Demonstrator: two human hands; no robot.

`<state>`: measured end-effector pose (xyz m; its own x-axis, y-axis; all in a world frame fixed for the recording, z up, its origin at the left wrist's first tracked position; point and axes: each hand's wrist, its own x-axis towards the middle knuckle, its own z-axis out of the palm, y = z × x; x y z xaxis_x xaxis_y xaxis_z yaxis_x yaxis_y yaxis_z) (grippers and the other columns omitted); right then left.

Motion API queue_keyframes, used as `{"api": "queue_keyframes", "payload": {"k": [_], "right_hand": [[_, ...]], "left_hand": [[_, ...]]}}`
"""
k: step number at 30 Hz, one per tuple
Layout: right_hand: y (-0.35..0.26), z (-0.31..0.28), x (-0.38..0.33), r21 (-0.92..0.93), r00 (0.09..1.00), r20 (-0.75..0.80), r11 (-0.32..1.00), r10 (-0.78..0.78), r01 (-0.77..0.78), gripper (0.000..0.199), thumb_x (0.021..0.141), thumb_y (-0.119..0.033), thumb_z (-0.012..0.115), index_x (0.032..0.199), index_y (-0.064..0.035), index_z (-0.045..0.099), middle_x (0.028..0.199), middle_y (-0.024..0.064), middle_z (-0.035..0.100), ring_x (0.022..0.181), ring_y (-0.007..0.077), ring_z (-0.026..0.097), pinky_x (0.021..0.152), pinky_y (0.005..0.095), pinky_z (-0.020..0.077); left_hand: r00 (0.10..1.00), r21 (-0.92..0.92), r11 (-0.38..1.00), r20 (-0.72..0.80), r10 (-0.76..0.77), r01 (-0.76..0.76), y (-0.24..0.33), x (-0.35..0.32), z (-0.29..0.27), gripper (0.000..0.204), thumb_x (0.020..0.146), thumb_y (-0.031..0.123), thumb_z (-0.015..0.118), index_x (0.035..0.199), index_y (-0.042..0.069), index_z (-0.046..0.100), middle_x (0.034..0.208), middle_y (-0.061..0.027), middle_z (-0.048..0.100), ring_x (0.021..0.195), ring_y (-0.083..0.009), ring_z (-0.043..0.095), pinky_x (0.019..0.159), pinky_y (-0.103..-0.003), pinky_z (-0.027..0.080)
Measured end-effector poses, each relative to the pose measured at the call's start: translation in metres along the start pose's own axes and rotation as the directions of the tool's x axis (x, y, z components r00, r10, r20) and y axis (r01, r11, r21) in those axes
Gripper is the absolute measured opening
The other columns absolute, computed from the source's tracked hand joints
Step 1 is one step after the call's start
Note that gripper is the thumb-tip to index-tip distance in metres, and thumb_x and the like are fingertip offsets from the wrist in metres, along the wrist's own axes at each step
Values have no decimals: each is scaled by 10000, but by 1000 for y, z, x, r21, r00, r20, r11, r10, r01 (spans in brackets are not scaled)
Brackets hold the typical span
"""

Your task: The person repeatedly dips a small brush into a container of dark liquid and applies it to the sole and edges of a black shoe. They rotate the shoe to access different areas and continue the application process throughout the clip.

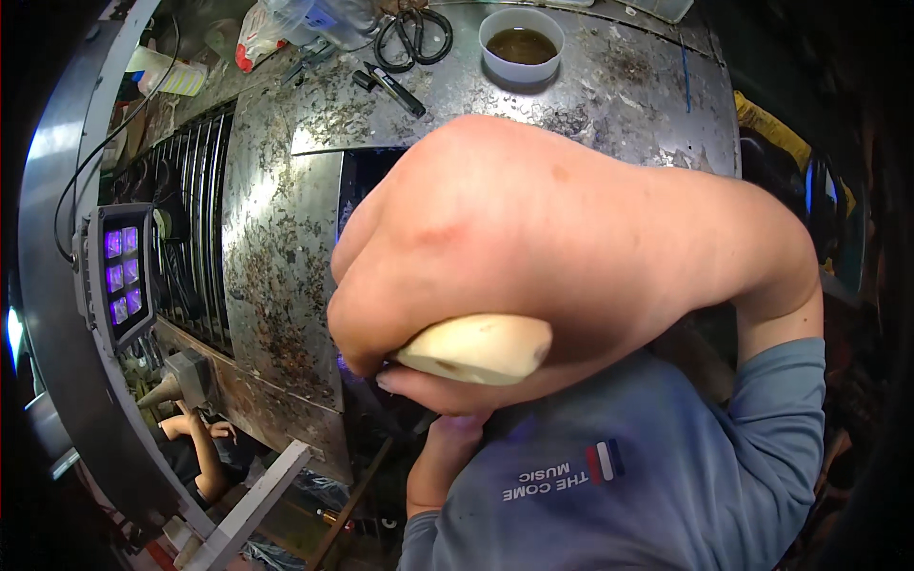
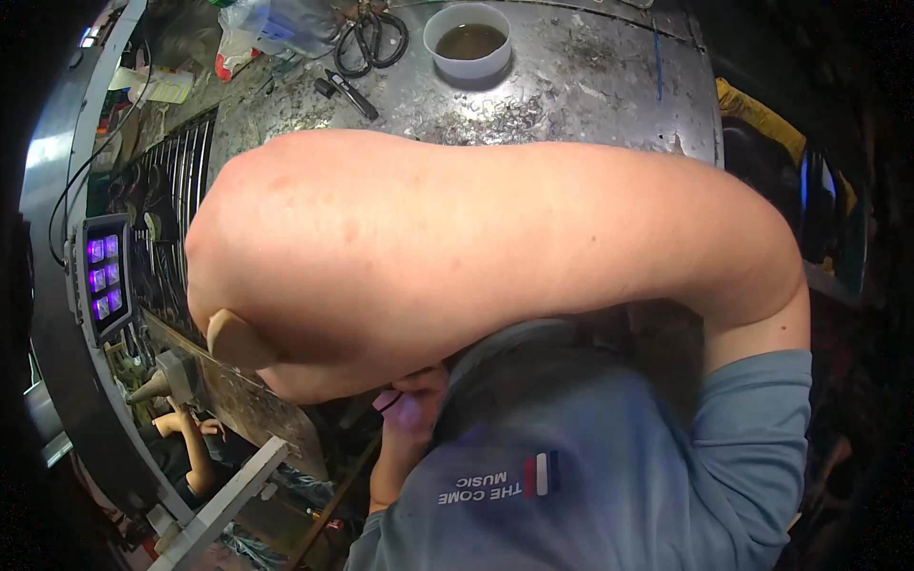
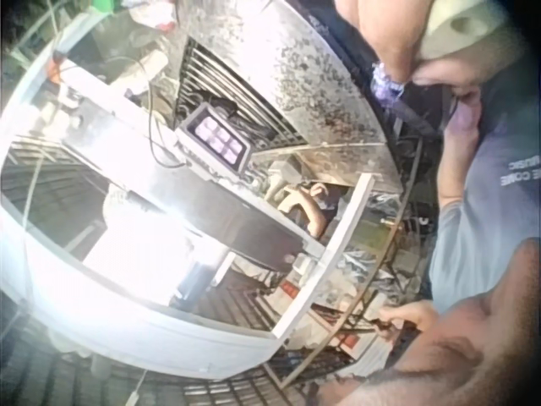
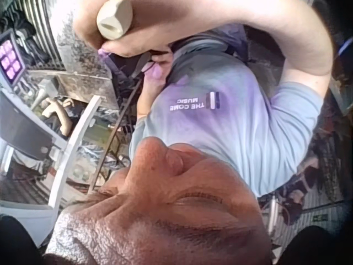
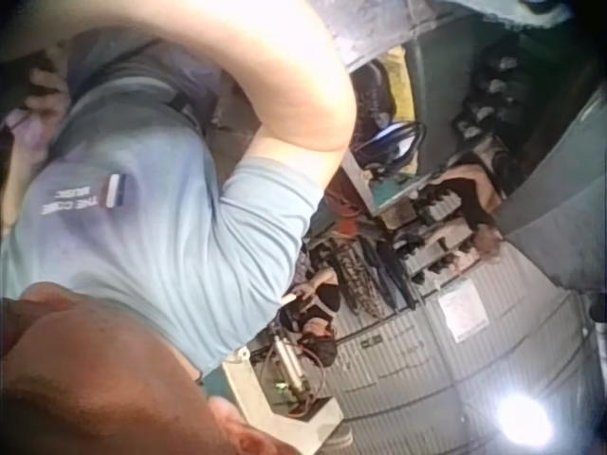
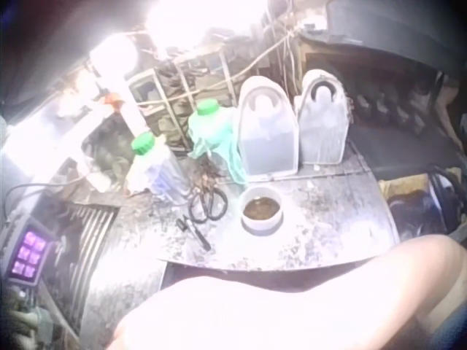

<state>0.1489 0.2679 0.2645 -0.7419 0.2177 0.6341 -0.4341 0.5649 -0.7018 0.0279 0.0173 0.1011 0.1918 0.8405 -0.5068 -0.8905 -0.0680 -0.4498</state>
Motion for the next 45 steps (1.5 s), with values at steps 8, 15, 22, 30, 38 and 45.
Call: {"api": "queue_keyframes", "payload": {"k": [8,15,22,30,38,45], "right_hand": [[4,1,-6,107,1000,-7,994,16,-15,120,682,-140,680,700,-21,676,667,181,623,667,392,639,611,458,533],[4,7,-10,304,997,-1,950,80,-75,116,703,-128,696,760,-32,725,692,164,667,680,366,668,640,438,541],[4,5,-16,346,995,23,933,93,-95,128,720,-133,704,783,-25,731,708,159,678,697,355,678,655,424,545],[9,9,-18,380,995,22,920,96,-98,131,728,-135,711,801,-28,733,713,151,683,690,346,681,654,418,549],[8,4,-26,326,991,86,937,105,-127,98,824,-92,718,894,-24,730,771,116,691,687,287,680,604,364,550],[10,7,-31,366,987,60,916,151,-162,130,753,-133,710,838,-37,737,760,123,700,705,309,685,645,388,553]], "left_hand": [[995,-177,979,14,-97,98,-16,4,4,204,958,252,586,888,82,674,763,-56,674,637,-161,664,445,-309,584],[666,-139,679,410,-624,721,-10,26,-24,307,1012,253,548,920,4,701,800,-162,696,606,-215,663,375,-257,447],[560,-87,607,505,-657,790,-1,34,-47,334,1029,241,536,906,-16,710,823,-204,710,596,-225,665,381,-251,415],[538,-48,615,540,-647,787,-9,39,-41,344,1041,248,529,909,-7,720,824,-199,725,605,-230,676,401,-249,416],[582,81,730,547,-602,679,-28,43,-11,296,1047,288,539,966,72,725,853,-112,761,654,-223,704,484,-235,458],[439,205,669,613,-657,715,-37,56,8,245,1038,280,564,1002,85,708,922,-78,772,692,-206,720,555,-235,535]]}}
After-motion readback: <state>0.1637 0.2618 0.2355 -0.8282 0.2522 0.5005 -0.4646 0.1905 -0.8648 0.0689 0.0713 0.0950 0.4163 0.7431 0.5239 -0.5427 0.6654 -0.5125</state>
